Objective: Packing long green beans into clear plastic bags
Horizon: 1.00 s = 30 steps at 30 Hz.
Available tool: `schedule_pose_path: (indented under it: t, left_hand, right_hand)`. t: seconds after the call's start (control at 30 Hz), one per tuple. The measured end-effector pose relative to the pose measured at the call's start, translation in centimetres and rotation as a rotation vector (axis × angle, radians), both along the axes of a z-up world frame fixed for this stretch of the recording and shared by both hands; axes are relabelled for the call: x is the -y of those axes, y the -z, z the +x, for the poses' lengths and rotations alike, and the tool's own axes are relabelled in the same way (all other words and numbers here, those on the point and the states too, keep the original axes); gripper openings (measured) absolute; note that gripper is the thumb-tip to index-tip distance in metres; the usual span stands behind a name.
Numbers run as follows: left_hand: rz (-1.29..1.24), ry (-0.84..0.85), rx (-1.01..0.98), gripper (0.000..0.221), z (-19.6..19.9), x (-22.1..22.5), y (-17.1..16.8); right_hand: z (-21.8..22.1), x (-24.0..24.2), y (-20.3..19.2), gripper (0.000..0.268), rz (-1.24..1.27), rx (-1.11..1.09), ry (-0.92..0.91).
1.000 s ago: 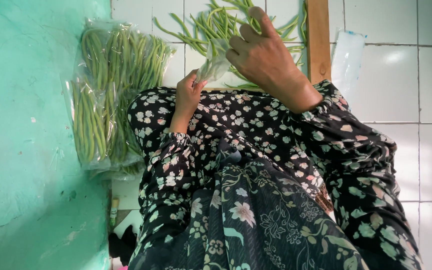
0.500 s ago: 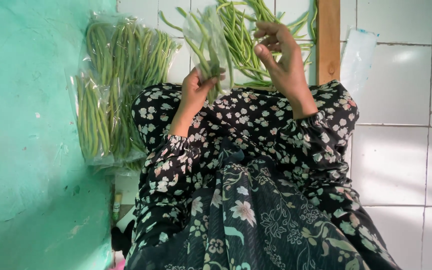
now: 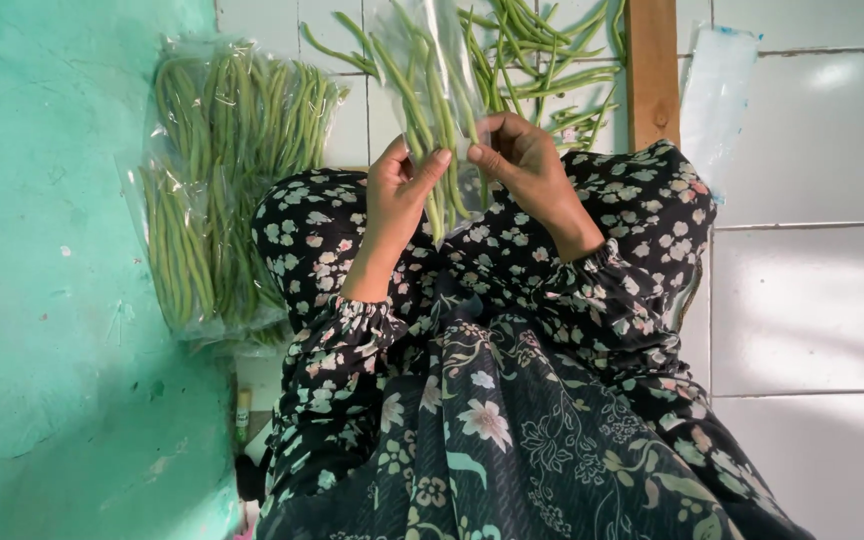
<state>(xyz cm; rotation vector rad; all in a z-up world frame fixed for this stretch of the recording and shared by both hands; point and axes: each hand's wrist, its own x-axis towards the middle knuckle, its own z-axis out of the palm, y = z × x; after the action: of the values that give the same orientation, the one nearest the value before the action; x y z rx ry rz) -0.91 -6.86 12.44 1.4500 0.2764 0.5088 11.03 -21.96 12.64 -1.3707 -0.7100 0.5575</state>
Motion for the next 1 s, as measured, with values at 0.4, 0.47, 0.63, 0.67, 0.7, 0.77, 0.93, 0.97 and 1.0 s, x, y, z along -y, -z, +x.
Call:
schedule_pose_path:
  t: [0.4,0.47,0.63,0.67,0.7,0.77,0.93,0.97,1.0]
  left_hand:
    - [0.085,-0.049,-0.041,0.026,0.9,1.0,1.6]
    - [0.094,-0.003,-0.045,0.029,0.9,1.6,2.1]
    - [-0.237,0.15,-0.03,0.034,1.8,-1.1,7.9]
    - [-0.191,0.127,0.001,0.034,1.9,-1.8,8.3]
    - [-0.143,0.103,0.033,0.034,2.1,-2.4,8.7]
    - [-0.192,0.094,0.067,0.036,2.2,-4.1,9.7]
    - [-0.187,-0.04,0.011,0.038,1.8,-7.2,12.9]
    - [-0.183,-0.077,-0.015,0.037,1.9,-7.7,13.8]
    - [-0.178,-0.114,-0.04,0.037,2.0,-8.1,14.7]
  right_hand:
    - [0.3,0.5,1.8,0.019,-0.083,0.134,0.041]
    - [0.2,0.1,1.6,0.022,-0.097,0.091,0.064]
    - [3.0,-1.2,1.9,0.003,-0.284,0.189,-0.018]
    - [3.7,-1.4,1.6,0.005,-0.302,0.25,-0.02]
    - [4.5,-1.6,1.2,0.008,-0.32,0.312,-0.023]
    - [6.9,-1.8,1.8,0.008,-0.371,0.328,0.025]
    - [13.3,-1.0,9.8,0.009,-0.403,0.63,0.178]
    - [14.2,-0.8,12.7,0.011,-0.489,0.681,0.184]
    - [15.2,-0.5,15.5,0.014,-0.575,0.731,0.189]
